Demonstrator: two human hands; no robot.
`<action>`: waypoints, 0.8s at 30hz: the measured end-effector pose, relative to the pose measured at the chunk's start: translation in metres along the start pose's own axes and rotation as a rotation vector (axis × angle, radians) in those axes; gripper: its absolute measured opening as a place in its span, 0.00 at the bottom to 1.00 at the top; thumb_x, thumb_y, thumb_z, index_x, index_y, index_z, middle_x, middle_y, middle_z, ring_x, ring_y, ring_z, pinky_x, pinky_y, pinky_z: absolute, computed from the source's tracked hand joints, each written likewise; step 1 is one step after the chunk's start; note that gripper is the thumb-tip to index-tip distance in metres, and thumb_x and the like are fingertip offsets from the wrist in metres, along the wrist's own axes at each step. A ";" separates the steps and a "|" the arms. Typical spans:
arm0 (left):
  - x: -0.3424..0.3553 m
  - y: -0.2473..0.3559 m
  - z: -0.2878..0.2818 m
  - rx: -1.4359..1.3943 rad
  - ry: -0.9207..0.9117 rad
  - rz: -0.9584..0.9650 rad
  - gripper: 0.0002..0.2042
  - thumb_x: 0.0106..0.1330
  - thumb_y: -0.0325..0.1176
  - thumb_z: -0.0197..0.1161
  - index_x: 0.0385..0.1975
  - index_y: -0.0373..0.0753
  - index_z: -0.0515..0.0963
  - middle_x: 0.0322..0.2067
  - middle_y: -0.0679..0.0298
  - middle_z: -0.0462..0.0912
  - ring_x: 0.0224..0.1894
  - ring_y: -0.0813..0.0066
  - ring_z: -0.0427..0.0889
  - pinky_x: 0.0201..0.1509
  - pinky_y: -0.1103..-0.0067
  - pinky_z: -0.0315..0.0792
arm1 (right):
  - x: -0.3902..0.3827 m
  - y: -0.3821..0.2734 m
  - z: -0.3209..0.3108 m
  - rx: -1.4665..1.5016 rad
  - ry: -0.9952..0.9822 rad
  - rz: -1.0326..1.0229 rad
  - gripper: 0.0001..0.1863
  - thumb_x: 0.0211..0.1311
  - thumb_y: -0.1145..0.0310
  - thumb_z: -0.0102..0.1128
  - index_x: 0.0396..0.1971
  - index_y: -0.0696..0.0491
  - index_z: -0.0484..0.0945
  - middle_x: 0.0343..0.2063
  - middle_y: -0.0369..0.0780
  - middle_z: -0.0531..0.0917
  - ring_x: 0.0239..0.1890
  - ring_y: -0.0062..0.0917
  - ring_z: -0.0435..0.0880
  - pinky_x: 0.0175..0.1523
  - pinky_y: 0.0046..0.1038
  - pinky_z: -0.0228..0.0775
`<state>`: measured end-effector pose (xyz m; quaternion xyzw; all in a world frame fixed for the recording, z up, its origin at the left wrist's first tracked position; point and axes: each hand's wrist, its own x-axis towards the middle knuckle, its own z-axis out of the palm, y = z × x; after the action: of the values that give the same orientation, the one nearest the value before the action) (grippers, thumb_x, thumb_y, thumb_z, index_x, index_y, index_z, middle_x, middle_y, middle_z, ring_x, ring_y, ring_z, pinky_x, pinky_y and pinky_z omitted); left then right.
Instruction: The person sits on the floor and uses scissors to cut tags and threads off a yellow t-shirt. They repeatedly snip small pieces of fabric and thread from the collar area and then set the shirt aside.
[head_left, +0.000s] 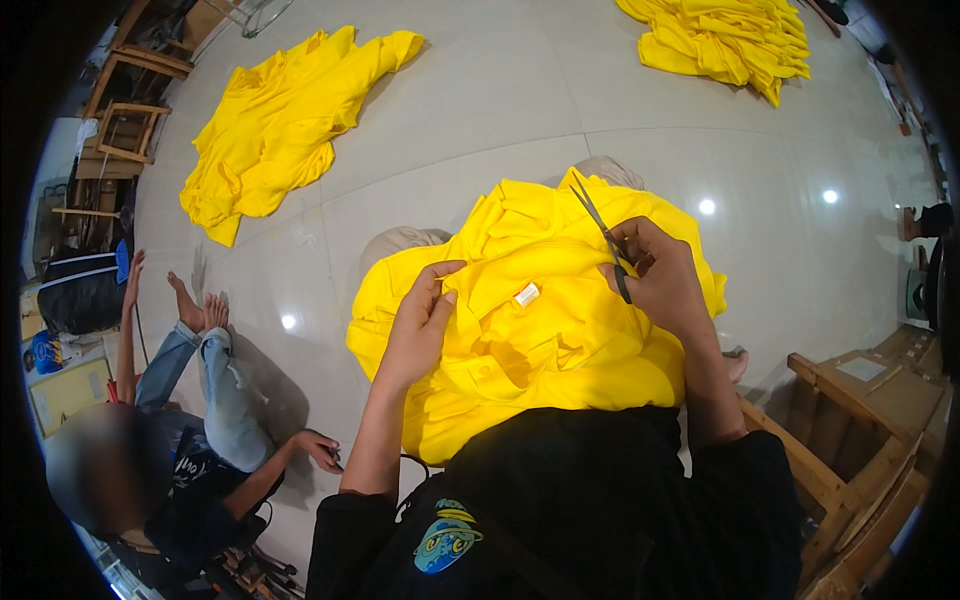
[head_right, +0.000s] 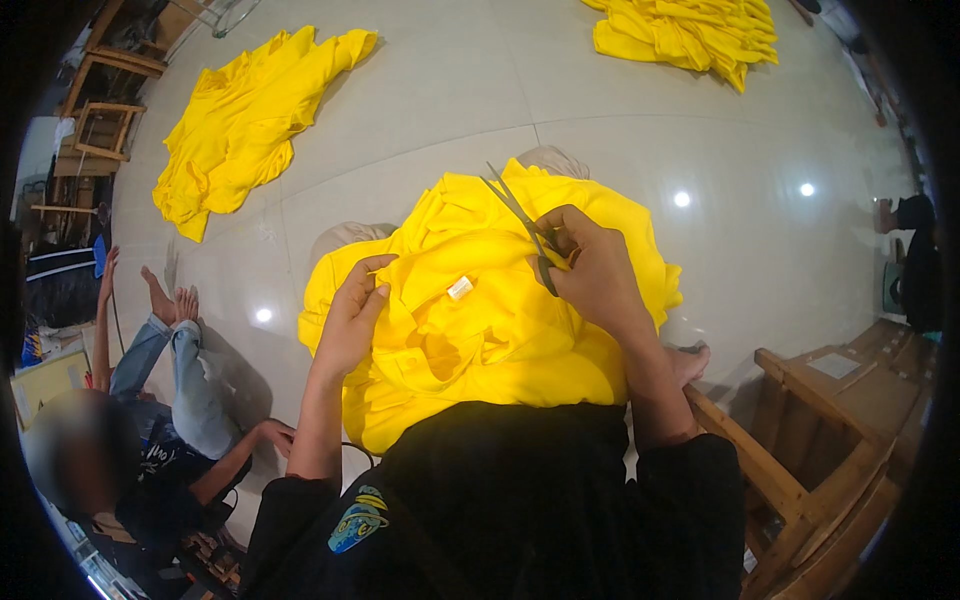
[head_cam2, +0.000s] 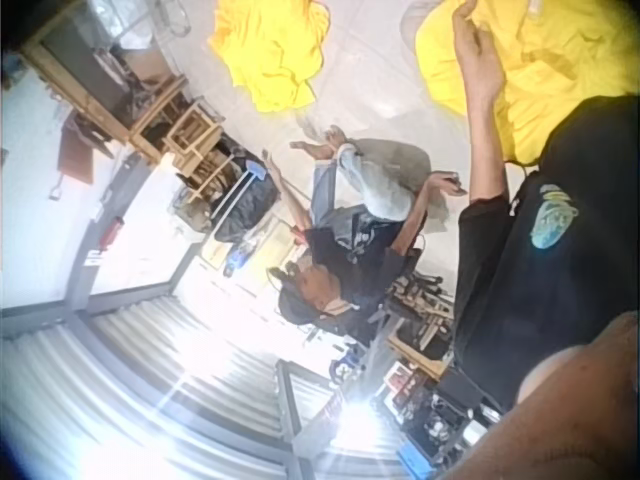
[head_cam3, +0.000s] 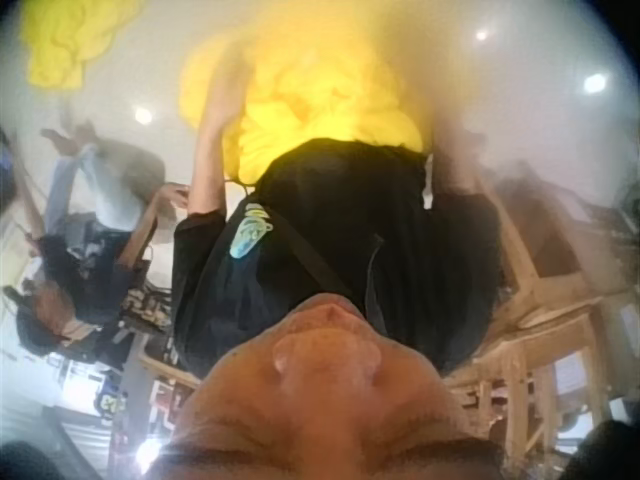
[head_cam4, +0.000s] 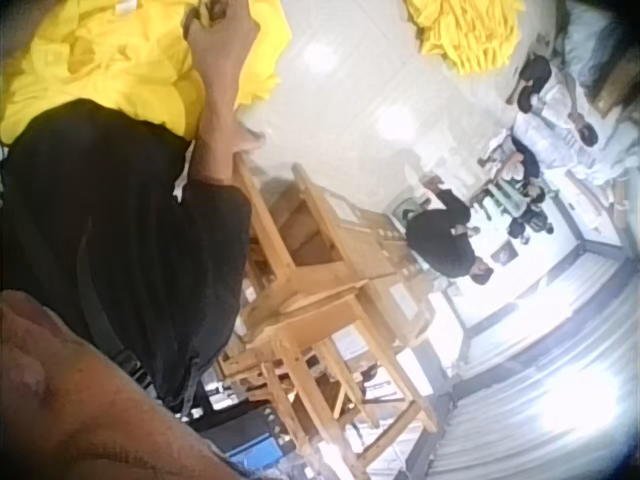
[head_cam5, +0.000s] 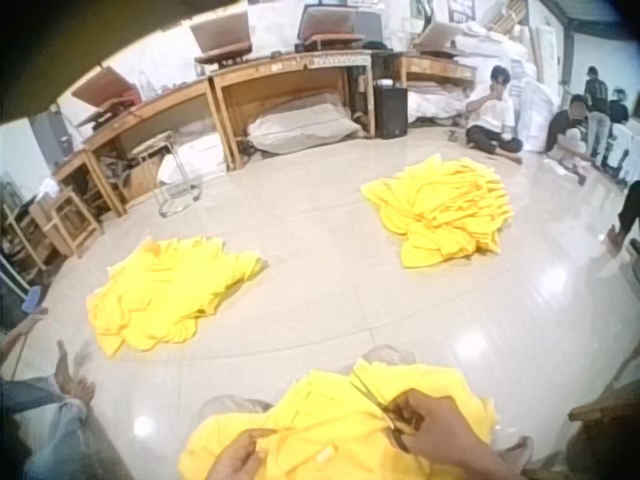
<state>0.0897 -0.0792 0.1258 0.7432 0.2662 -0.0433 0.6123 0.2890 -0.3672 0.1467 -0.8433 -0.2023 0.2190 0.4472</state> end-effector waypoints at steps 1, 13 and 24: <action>0.000 -0.001 0.005 -0.128 0.024 0.030 0.15 0.88 0.26 0.56 0.68 0.37 0.80 0.41 0.74 0.76 0.40 0.85 0.69 0.46 0.83 0.67 | 0.000 0.001 0.002 0.022 0.000 0.006 0.21 0.63 0.73 0.86 0.52 0.58 0.86 0.32 0.42 0.89 0.31 0.24 0.86 0.44 0.27 0.81; -0.027 0.006 -0.003 -0.019 0.434 0.440 0.06 0.83 0.25 0.58 0.51 0.37 0.81 0.48 0.63 0.88 0.50 0.75 0.85 0.62 0.76 0.77 | -0.019 0.009 -0.011 0.259 0.045 -0.109 0.23 0.58 0.75 0.87 0.52 0.52 0.86 0.42 0.33 0.91 0.43 0.21 0.89 0.49 0.29 0.82; -0.085 0.015 -0.036 0.352 -0.368 0.510 0.07 0.59 0.24 0.67 0.36 0.40 0.87 0.37 0.60 0.91 0.41 0.58 0.91 0.48 0.69 0.83 | -0.079 0.034 -0.076 0.237 -0.515 -0.239 0.26 0.50 0.77 0.92 0.49 0.48 0.90 0.49 0.37 0.93 0.54 0.33 0.94 0.66 0.32 0.84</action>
<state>0.0147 -0.0763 0.1809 0.8595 -0.0540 -0.0673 0.5037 0.2710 -0.4773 0.1714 -0.6724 -0.3798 0.3935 0.4988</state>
